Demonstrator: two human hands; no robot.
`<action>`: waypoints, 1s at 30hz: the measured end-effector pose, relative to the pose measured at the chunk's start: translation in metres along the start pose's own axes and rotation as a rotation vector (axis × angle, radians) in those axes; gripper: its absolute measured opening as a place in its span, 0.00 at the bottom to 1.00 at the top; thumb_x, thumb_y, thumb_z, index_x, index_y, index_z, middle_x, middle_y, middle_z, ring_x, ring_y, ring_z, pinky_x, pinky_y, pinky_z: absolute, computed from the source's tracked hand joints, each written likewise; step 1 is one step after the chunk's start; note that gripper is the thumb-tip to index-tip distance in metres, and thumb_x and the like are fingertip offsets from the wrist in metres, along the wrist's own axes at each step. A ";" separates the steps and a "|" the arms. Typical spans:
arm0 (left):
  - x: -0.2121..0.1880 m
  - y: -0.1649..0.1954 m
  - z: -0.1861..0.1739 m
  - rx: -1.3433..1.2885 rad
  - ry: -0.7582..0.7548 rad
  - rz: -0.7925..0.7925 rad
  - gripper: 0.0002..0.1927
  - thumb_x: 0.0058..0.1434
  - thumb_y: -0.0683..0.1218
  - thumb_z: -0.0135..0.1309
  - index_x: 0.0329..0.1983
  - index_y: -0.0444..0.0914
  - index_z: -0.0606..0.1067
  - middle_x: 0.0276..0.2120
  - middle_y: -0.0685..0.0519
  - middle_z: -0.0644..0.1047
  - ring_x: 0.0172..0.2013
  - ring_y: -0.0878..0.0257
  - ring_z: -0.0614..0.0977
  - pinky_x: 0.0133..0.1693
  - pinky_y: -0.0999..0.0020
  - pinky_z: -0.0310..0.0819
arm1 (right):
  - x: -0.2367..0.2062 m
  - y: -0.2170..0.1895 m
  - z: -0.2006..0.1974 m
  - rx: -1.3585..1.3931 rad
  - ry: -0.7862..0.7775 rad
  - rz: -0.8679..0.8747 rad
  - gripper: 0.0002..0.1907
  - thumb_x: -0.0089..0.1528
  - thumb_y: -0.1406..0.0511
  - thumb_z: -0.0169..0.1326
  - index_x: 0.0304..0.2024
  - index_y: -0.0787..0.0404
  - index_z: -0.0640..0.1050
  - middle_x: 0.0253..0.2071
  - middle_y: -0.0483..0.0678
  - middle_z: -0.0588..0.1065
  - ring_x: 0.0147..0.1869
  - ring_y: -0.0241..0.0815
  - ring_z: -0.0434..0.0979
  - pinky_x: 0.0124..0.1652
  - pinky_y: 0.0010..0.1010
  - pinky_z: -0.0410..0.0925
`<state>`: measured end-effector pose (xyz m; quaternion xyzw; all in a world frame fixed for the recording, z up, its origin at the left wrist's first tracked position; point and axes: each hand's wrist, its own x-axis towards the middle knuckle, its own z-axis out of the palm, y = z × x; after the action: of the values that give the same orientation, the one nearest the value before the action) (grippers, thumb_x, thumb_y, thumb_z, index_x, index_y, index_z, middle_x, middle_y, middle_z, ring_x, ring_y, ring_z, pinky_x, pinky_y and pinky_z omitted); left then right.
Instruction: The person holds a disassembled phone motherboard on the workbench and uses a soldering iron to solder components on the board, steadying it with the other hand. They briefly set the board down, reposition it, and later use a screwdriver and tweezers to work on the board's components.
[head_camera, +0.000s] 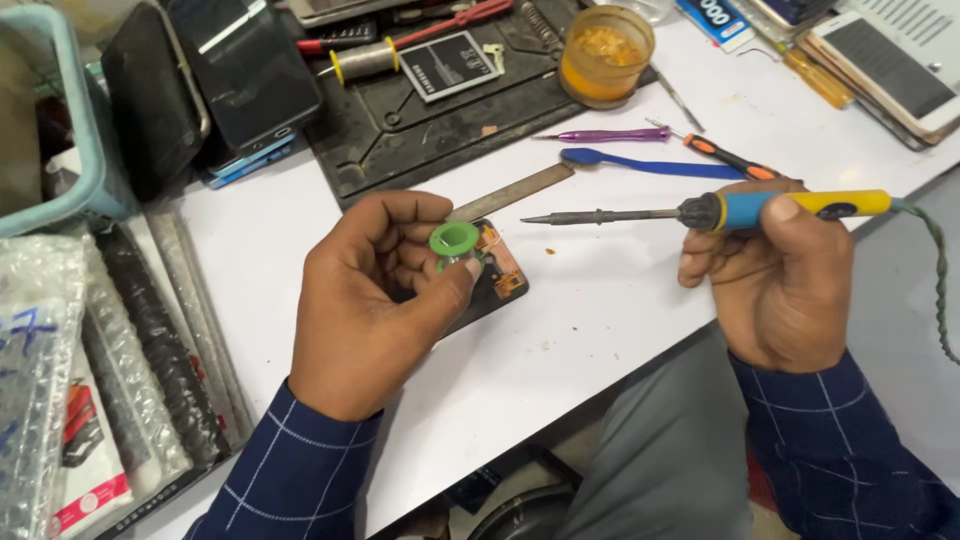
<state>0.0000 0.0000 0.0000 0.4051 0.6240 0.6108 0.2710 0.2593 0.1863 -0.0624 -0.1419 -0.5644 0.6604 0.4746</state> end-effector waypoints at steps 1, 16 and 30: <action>0.002 0.001 -0.001 0.006 0.004 0.018 0.21 0.53 0.35 0.63 0.51 0.30 0.74 0.37 0.53 0.79 0.33 0.74 0.77 0.34 0.80 0.75 | 0.001 0.003 -0.001 0.009 -0.009 0.005 0.20 0.76 0.58 0.50 0.47 0.73 0.77 0.38 0.60 0.77 0.36 0.48 0.77 0.39 0.38 0.73; 0.004 -0.006 0.004 -0.053 -0.039 -0.032 0.24 0.54 0.36 0.62 0.54 0.30 0.71 0.37 0.49 0.82 0.31 0.73 0.81 0.35 0.80 0.81 | 0.003 0.014 -0.022 -0.052 -0.110 0.022 0.20 0.78 0.60 0.48 0.48 0.74 0.78 0.36 0.60 0.78 0.37 0.48 0.79 0.40 0.36 0.74; 0.002 -0.011 -0.001 -0.053 -0.052 -0.019 0.25 0.54 0.36 0.62 0.55 0.30 0.70 0.37 0.48 0.83 0.31 0.72 0.82 0.35 0.79 0.82 | 0.002 0.009 -0.016 -0.130 -0.123 0.012 0.19 0.77 0.60 0.48 0.48 0.73 0.78 0.35 0.59 0.78 0.35 0.47 0.80 0.38 0.36 0.76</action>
<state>-0.0038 0.0021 -0.0102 0.4077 0.6042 0.6136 0.3037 0.2652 0.1980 -0.0751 -0.1352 -0.6334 0.6326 0.4246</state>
